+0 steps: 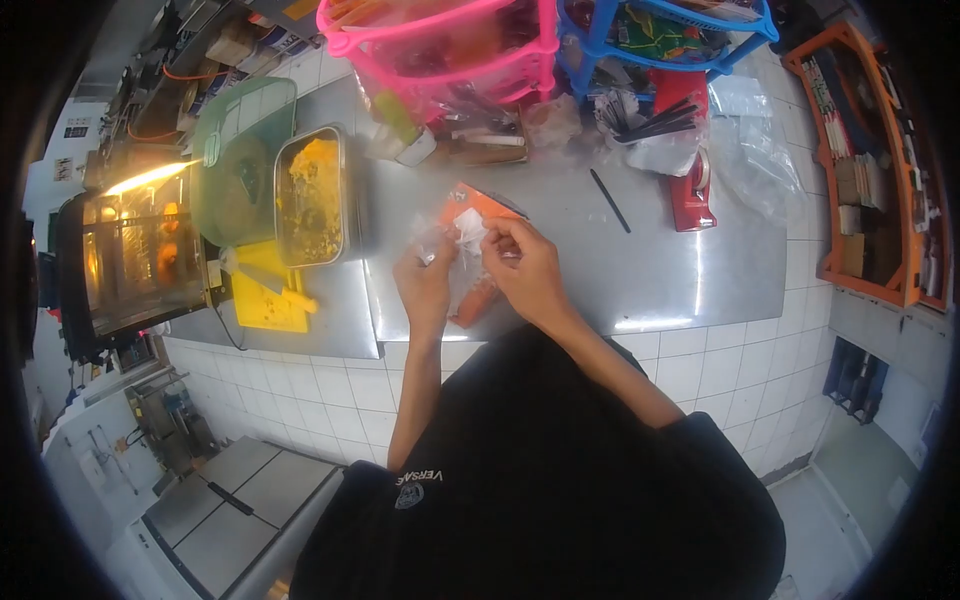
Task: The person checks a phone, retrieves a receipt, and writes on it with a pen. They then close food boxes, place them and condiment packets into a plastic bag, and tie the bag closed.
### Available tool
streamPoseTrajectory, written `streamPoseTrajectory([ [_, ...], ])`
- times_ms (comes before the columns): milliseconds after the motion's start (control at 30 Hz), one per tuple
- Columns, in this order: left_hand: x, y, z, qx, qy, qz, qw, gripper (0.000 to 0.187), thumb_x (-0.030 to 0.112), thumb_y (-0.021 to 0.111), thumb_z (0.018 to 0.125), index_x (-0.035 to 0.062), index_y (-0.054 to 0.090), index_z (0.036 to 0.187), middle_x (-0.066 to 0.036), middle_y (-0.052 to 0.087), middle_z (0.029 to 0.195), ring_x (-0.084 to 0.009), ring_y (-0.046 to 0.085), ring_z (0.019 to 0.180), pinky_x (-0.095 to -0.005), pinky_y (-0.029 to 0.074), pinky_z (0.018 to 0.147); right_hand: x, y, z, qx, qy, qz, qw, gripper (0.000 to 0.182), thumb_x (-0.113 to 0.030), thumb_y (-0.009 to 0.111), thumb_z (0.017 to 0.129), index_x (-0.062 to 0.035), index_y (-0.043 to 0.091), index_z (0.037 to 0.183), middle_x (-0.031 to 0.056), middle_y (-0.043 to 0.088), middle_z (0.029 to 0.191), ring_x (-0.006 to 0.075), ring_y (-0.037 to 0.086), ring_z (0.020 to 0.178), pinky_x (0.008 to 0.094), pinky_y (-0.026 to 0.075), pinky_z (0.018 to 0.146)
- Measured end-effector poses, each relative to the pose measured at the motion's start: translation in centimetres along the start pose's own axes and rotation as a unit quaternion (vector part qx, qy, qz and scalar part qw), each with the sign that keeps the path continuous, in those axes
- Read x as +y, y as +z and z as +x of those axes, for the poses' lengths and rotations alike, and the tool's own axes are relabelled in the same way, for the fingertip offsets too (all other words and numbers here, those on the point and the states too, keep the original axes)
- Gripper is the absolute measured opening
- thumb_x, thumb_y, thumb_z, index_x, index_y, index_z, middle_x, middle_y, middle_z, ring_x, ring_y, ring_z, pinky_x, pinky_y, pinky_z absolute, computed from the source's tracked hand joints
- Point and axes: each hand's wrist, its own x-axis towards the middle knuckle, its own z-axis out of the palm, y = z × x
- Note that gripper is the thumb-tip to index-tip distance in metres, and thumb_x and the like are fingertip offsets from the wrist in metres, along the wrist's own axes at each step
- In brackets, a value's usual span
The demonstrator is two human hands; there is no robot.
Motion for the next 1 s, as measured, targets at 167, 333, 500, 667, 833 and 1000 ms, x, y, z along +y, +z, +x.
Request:
streamPoseTrajectory([
  [167, -0.2, -0.5, 0.5, -0.029, -0.03, -0.016, 0.999, 0.021, 0.014, 0.069, 0.092, -0.0042, 0.074, 0.099, -0.005, 0.072, 0.083, -0.008, 0.061, 0.076, -0.0267, 0.048, 0.067, -1.7, -0.8, -0.3, -0.101, -0.012, -0.119, 0.988, 0.019, -0.006, 0.071, 0.091, 0.003, 0.068, 0.107, 0.0035, 0.069, 0.085, 0.0111, 0.065, 0.073, 0.0256, 0.056, 0.071],
  [333, -0.1, -0.5, 0.4, -0.032, -0.036, -0.017, 0.999, 0.021, 0.015, 0.069, 0.092, -0.0043, 0.074, 0.098, -0.005, 0.072, 0.083, -0.0078, 0.061, 0.075, -0.0266, 0.048, 0.067, -1.9, -1.3, 1.4, -0.071, 0.133, 0.054, 0.987, 0.011, -0.005, 0.071, 0.091, 0.0023, 0.071, 0.099, 0.0046, 0.07, 0.088, 0.0107, 0.066, 0.076, 0.0248, 0.055, 0.071],
  [500, -0.5, -0.7, 0.5, -0.042, -0.005, 0.012, 0.999, 0.02, 0.015, 0.07, 0.093, -0.0027, 0.074, 0.102, -0.005, 0.073, 0.084, -0.0083, 0.062, 0.077, -0.0272, 0.049, 0.069, -0.5, 0.7, 2.7, -0.032, 0.088, 0.136, 0.986, 0.013, -0.003, 0.072, 0.091, 0.0029, 0.069, 0.102, 0.0053, 0.07, 0.092, 0.0106, 0.067, 0.081, 0.0251, 0.056, 0.075],
  [667, -0.8, -1.0, 0.5, -0.061, 0.03, 0.03, 0.997, 0.019, 0.015, 0.071, 0.093, 0.0, 0.073, 0.104, -0.007, 0.073, 0.089, -0.0107, 0.062, 0.079, -0.0282, 0.05, 0.071, 0.2, 1.4, 2.4, 0.023, 0.069, 0.168, 0.983, 0.013, -0.002, 0.072, 0.09, 0.0029, 0.069, 0.102, 0.0061, 0.072, 0.095, 0.0108, 0.067, 0.085, 0.025, 0.056, 0.079],
  [833, -1.0, -1.1, 0.7, -0.067, 0.055, 0.035, 0.996, 0.017, 0.012, 0.071, 0.091, -0.0011, 0.072, 0.103, -0.008, 0.071, 0.089, -0.0126, 0.062, 0.078, -0.0284, 0.049, 0.071, 0.2, 0.6, 2.7, -0.005, 0.092, 0.161, 0.983, 0.014, -0.003, 0.071, 0.092, 0.0035, 0.069, 0.103, 0.0089, 0.073, 0.1, 0.0119, 0.069, 0.09, 0.0249, 0.057, 0.081],
  [1000, -0.5, -1.1, 0.6, -0.066, 0.083, 0.016, 0.994, 0.017, 0.006, 0.07, 0.089, -0.0032, 0.072, 0.102, -0.008, 0.069, 0.09, -0.0123, 0.061, 0.077, -0.0284, 0.047, 0.069, 0.0, 0.1, 2.9, -0.034, 0.105, 0.16, 0.981, 0.015, -0.004, 0.07, 0.093, 0.0038, 0.068, 0.106, 0.0111, 0.073, 0.104, 0.0128, 0.07, 0.092, 0.0249, 0.058, 0.083],
])
